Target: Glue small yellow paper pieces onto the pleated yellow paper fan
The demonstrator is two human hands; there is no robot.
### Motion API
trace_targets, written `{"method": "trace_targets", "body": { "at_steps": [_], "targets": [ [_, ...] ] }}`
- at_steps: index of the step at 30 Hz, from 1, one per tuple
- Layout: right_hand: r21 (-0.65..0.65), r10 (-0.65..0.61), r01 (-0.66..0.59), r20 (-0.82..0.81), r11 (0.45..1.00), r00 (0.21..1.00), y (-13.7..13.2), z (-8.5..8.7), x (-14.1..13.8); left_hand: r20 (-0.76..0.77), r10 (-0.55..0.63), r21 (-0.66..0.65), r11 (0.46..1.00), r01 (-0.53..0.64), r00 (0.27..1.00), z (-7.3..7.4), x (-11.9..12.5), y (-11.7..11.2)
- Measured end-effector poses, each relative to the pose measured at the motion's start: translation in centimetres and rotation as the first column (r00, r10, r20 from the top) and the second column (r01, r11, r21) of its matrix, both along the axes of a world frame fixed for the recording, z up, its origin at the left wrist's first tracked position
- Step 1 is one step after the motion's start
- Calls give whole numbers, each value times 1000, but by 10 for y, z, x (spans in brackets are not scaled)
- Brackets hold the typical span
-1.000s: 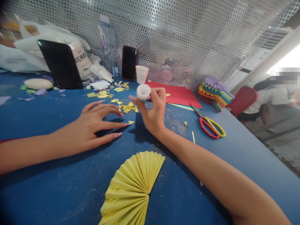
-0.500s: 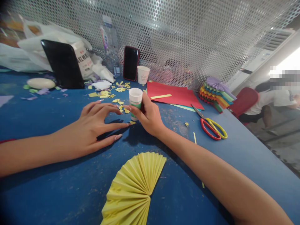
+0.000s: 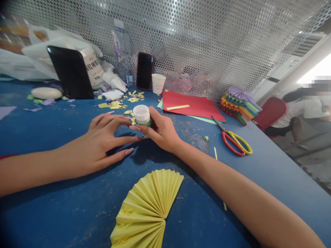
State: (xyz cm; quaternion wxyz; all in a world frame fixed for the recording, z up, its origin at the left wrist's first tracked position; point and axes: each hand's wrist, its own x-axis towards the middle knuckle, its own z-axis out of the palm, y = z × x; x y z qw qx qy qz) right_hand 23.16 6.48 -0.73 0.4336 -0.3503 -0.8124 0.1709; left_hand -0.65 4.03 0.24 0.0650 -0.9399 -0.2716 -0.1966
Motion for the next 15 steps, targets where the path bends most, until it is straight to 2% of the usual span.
{"method": "trace_targets", "body": {
  "at_steps": [5,10,15],
  "targets": [
    [24,-3,3,8,1000,1000,1,-1,2,13,-5,-38,999,6,1000,0,-1,0],
    [58,8,-9,20,998,1000,0,1,1,14,-3,-6,1000,3,1000,0,0,0],
    [16,41,-41,21,999,999,0,4,0,9,20,1,1000,-20,1000,-2,0,1]
  ]
}}
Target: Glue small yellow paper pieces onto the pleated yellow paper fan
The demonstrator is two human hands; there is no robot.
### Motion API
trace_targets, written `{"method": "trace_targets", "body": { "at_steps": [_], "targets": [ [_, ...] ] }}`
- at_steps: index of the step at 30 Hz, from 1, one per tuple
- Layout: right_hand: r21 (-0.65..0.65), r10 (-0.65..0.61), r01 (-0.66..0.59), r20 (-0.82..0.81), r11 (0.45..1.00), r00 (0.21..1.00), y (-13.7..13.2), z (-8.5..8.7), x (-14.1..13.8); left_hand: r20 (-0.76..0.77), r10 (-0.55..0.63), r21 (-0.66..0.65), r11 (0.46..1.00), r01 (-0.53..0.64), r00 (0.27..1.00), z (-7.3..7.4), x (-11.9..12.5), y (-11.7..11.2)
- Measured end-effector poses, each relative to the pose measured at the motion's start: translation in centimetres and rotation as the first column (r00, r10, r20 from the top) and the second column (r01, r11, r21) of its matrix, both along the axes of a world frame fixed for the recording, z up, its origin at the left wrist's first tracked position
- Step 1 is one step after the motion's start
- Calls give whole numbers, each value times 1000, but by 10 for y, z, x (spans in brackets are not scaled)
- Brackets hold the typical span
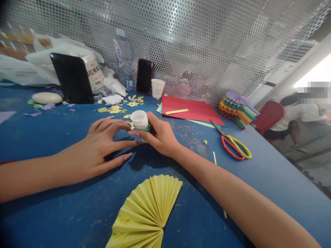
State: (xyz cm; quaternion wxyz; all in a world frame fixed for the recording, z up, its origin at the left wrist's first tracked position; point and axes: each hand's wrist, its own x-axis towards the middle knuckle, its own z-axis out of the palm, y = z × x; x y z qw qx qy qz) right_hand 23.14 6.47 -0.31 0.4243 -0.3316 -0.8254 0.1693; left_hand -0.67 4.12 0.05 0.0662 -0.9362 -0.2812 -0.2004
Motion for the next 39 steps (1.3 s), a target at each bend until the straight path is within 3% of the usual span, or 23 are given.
{"method": "trace_targets", "body": {
  "at_steps": [13,25,31,39],
  "targets": [
    [16,36,-36,-18,999,999,3,1,1,-38,12,10,1000,-12,999,4,4,4],
    [-57,-7,14,114,998,993,3,8,3,-41,10,93,996,-7,999,-2,5,10],
    [-35,29,-28,18,999,999,3,7,2,-57,37,64,997,-33,998,3,7,6],
    [-21,11,-11,13,1000,1000,2,4,0,-19,53,57,997,-51,998,7,14,-7]
  ]
}}
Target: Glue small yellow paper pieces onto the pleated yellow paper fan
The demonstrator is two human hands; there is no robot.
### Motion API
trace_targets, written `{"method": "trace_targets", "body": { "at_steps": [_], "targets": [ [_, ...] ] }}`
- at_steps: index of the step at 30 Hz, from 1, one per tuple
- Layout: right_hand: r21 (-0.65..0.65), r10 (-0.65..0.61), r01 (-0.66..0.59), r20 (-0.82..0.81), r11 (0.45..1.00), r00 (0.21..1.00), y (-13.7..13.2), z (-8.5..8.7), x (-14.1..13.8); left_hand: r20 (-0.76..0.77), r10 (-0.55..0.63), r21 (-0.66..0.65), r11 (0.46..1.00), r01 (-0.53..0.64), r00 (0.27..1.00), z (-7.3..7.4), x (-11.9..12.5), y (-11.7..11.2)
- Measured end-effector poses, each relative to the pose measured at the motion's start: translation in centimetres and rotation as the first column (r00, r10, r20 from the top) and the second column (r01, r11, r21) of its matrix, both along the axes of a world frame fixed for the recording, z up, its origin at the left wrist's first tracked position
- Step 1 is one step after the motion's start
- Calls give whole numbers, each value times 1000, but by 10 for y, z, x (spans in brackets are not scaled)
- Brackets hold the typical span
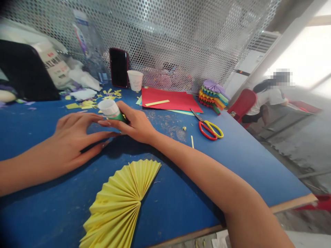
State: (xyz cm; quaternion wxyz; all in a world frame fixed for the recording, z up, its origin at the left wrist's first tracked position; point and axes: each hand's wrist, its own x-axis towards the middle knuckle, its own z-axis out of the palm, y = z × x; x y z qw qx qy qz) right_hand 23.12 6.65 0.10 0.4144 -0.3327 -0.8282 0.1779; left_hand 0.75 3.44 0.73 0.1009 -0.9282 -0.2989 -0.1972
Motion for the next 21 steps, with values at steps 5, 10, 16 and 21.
{"method": "trace_targets", "body": {
  "at_steps": [5,10,16,21],
  "targets": [
    [5,-7,7,-28,1000,1000,-1,0,-1,-55,-17,-13,1000,16,998,3,-3,-1],
    [17,-14,14,-25,1000,1000,-1,0,-2,-5,-74,107,992,74,997,-6,-7,7],
    [-2,-7,7,-38,1000,999,-2,1,-3,-5,-89,104,991,89,996,-10,-8,11],
    [10,10,-10,-44,1000,999,3,-2,-1,0,-110,109,988,109,994,-7,-9,11]
  ]
}}
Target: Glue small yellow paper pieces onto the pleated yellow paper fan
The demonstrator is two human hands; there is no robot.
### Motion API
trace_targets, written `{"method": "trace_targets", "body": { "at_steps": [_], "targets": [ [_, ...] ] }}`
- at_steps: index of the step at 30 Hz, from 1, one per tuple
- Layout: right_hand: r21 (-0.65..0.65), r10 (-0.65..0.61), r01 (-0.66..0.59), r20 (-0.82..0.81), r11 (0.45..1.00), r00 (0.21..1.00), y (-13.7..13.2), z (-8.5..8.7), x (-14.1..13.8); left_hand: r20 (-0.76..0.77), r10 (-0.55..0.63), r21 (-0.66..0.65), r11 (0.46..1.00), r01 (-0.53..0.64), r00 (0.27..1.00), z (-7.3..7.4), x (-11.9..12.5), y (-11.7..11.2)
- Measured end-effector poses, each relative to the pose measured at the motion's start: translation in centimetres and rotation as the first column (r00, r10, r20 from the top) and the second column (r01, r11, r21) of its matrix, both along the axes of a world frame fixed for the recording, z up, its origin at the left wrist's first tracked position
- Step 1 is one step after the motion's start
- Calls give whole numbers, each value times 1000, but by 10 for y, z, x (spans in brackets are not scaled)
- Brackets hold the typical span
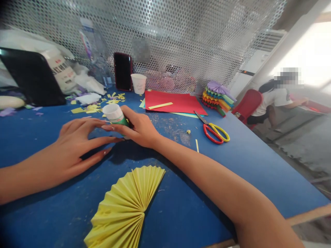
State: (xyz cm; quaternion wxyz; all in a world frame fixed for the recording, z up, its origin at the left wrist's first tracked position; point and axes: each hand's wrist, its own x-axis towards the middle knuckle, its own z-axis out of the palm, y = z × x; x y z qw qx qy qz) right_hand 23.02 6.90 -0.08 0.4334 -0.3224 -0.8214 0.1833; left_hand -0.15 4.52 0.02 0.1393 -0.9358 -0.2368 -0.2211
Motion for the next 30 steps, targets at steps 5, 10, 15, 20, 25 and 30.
{"method": "trace_targets", "body": {
  "at_steps": [5,10,15,20,25,30],
  "targets": [
    [51,-13,11,42,999,999,-1,3,2,74,-27,21,999,26,997,-9,-2,8],
    [59,-132,122,207,991,969,-5,6,3,134,-20,-8,1000,22,991,-18,-2,17],
    [104,-161,159,7,982,987,0,-3,3,139,-14,-181,983,39,990,-8,-3,15],
    [102,-103,130,-237,986,966,2,-10,2,248,76,-395,918,29,966,7,0,11],
    [222,-84,153,-289,963,953,-4,-11,1,335,181,-530,848,27,925,17,7,8],
    [402,-118,196,-210,894,970,-9,-11,2,374,386,-790,608,73,843,14,18,5]
  ]
}}
